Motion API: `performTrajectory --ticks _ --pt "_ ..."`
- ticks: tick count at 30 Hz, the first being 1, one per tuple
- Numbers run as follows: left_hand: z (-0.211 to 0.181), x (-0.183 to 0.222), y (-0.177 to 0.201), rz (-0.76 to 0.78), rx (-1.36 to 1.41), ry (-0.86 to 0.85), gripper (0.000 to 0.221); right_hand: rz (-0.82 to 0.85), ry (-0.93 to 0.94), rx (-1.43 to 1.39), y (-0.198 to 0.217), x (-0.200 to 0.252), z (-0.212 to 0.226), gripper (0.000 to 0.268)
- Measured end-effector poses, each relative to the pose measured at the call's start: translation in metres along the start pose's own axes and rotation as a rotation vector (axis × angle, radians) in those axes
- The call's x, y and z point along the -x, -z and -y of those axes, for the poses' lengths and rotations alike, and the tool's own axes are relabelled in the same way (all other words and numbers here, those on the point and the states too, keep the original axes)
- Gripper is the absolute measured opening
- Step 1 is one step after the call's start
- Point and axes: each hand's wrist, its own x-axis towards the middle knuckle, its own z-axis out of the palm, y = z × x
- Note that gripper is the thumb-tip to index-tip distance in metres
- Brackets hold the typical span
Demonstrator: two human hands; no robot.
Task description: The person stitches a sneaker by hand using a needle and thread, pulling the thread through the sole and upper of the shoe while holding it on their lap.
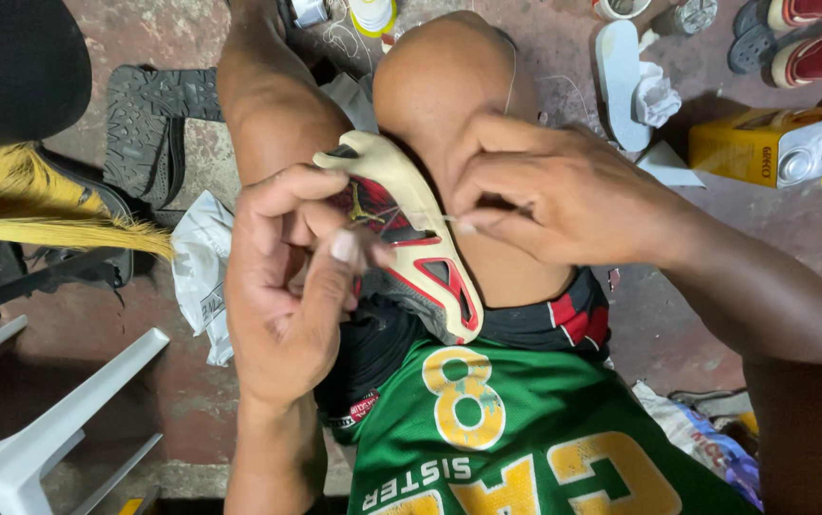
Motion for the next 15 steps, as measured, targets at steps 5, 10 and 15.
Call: performTrajectory --ticks 5,10,15 --pt "-0.015 -0.006 -0.011 0.185 -0.558 -0.071 0.049 0.225 -0.471 -0.423 0.006 0.016 0.006 0.009" --pt "-0.013 -0.009 -0.019 0.196 -0.981 -0.145 0.089 0.089 -0.319 -0.305 -0.01 0.0 0.016 0.014" --pt "-0.007 -0.005 -0.018 0.147 -0.918 -0.074 0.106 -0.067 -0.051 0.269 -0.02 -0.013 0.016 0.014"
